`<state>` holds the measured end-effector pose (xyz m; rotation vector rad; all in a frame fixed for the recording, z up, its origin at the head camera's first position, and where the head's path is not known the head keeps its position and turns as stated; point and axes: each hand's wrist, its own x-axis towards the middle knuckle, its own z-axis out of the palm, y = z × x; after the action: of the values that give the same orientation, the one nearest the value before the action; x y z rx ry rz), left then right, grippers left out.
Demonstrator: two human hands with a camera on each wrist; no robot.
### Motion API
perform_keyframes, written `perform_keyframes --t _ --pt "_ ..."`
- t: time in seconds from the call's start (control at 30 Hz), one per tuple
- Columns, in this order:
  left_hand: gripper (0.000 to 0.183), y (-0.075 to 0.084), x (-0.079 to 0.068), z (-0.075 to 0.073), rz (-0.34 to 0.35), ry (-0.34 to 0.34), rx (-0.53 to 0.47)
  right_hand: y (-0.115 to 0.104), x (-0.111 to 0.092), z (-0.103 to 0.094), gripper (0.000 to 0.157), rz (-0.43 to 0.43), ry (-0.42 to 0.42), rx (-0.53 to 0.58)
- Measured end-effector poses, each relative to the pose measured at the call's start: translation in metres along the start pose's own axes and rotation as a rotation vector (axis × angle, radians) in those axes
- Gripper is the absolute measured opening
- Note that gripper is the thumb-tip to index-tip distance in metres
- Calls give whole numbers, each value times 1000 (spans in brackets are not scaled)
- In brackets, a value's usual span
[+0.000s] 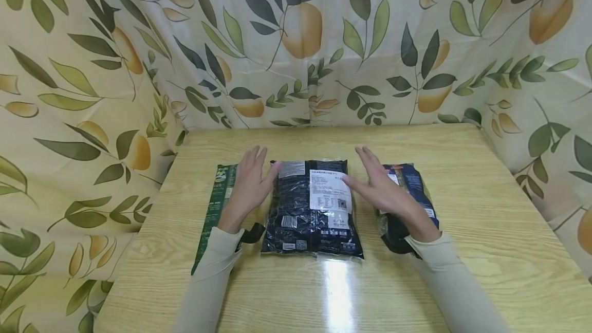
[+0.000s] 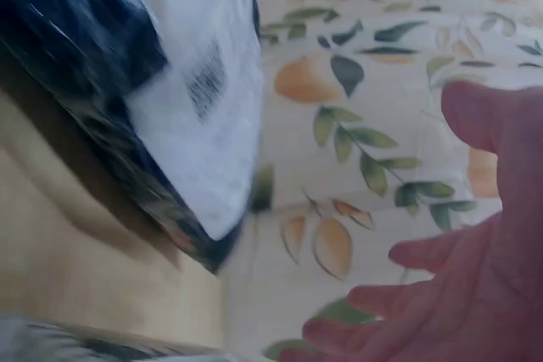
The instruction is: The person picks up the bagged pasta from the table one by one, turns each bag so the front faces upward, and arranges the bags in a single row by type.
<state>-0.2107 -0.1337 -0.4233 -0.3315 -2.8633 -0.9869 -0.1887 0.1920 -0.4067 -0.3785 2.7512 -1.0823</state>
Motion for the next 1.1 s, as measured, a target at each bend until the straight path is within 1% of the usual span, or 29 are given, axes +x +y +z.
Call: perform_keyframes --t 0.1,0.2,0.27,0.33,0.4,0.53,0.67,0.8,0.9,1.0,1.1 --pt "70 -1 -7 -3 -49 -44 -111 3 -6 2 90 3 -37 107" --pt "66 -4 -14 -5 -102 -92 -224 8 -11 5 88 22 -68 216" --pt "65 -8 -18 -5 -133 -113 -285 10 -14 7 87 39 -81 293" --pt "63 -10 -22 -3 -162 -129 -356 14 -17 9 85 59 -101 388" --pt "62 -13 -26 -1 -205 -157 -439 16 -19 11 84 79 -131 480" --pt "63 -15 -37 6 -317 -232 -609 20 -24 18 84 128 -194 672" --pt "68 -16 -47 12 -383 -289 -725 22 -26 25 83 171 -221 827" --pt "69 -18 -53 19 -416 -304 -850 23 -27 32 80 209 -224 901" --pt "71 -18 -57 23 -466 -324 -944 24 -27 37 79 237 -235 933" --pt "74 -17 -62 26 -513 -346 -1010 26 -29 42 78 265 -256 962" --pt "79 -17 -66 28 -527 -344 -1059 27 -31 45 79 271 -274 989"
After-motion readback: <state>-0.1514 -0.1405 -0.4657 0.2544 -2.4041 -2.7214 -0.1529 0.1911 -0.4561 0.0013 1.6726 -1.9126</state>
